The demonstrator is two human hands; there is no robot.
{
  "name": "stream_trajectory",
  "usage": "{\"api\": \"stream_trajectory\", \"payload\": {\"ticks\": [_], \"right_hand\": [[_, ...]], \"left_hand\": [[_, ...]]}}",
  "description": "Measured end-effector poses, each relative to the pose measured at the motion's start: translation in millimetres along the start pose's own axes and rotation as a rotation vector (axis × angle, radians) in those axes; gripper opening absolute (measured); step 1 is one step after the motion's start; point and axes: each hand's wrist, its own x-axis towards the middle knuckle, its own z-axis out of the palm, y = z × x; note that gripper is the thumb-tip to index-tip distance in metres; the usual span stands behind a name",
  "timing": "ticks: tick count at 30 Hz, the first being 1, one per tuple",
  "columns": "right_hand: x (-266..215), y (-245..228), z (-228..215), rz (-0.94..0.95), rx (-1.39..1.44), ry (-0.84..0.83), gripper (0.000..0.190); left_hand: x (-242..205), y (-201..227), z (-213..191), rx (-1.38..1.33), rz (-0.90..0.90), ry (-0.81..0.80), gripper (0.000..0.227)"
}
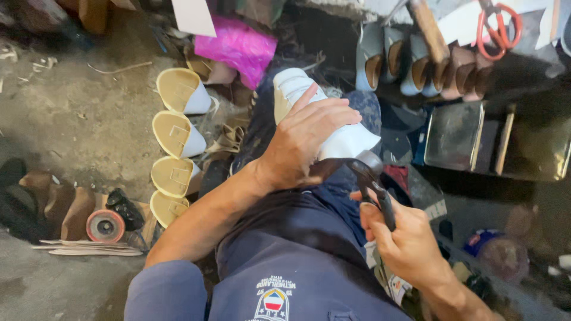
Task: The person holds a white shoe on their lap and uses pliers to pull and adjust the sole edge. They then switch to a hammer to tap the sole and upper, working on the shoe's construction.
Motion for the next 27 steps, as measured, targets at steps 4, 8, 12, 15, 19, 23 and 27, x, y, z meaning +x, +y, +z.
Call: {"api": "stream_trajectory", "payload": {"ticks": [4,8,12,15,19,23,27], "right_hand": [[21,-11,2,-0.017,0.05,0.047,0.035],[21,-9,-8,0.02,-0.036,-0.043,0.031],[17,-7,-20,0.095,-0.053,-0.109,0.032],[14,-6,-32,0.031,-0.051,-0.168,0.033],[2,-10,-56,0.353,0.386,-0.498,0.041],[-10,-3,-63,0.438,0.723,-0.58,0.043],[-20,-3,-57,0.648,0.442,-0.516,0.052]], "left_hand": [[2,-9,-8,0.002,-0.046,0.066,0.051],[-2,-1,-7,0.041,-0.056,0.092,0.05],[-2,0,-1,0.073,-0.041,0.115,0.045],[-1,3,2,0.081,-0.032,0.106,0.041],[-3,9,9,0.087,-0.008,0.056,0.043],[-4,8,12,0.102,0.009,0.04,0.04],[-1,5,2,0.071,-0.048,0.075,0.04]]}}
